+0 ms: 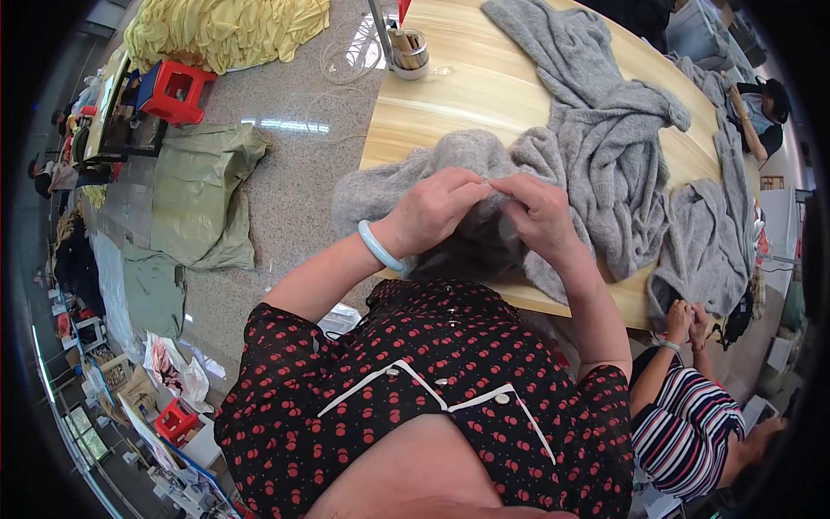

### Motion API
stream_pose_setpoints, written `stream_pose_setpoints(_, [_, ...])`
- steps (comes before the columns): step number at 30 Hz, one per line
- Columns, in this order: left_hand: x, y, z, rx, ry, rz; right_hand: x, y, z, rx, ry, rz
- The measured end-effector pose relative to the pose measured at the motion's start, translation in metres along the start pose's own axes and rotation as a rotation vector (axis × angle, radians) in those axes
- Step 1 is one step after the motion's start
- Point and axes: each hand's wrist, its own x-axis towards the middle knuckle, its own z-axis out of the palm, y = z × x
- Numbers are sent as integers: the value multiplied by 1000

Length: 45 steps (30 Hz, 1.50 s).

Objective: Inspecting and picking loose threads from a gray fleece garment on a workbench.

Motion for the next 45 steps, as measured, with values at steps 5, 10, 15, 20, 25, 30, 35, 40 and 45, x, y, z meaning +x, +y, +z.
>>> stream_pose_setpoints(5, [0,-1,1,30,60,7,-1,-3,6,-81,104,-66])
stream_pose_setpoints(10, [-3,3,15,67,189,-36,-3,-1,16,-137,171,-44])
stream_pose_setpoints(15, [-5,17,33,116,315,-89,-6,6,27,-130,251,-12])
stream_pose_setpoints(20, [-6,16,23,-515,213,-628,-11,9,24,5,323,34])
stream_pose_setpoints(25, [4,-1,11,-454,14,-467,-13,10,23,54,279,55])
stream_pose_setpoints(30, [8,-9,12,-510,-102,-579,-14,15,24,6,267,-69])
stream_pose_setpoints(35, [6,-15,20,-305,-67,-293,-18,19,26,39,276,-16])
stream_pose_setpoints(40, [7,-15,30,-170,3,-235,-14,24,25,59,199,-30])
stream_pose_setpoints(45, [-1,-12,33,-440,123,-540,-16,22,23,138,260,63])
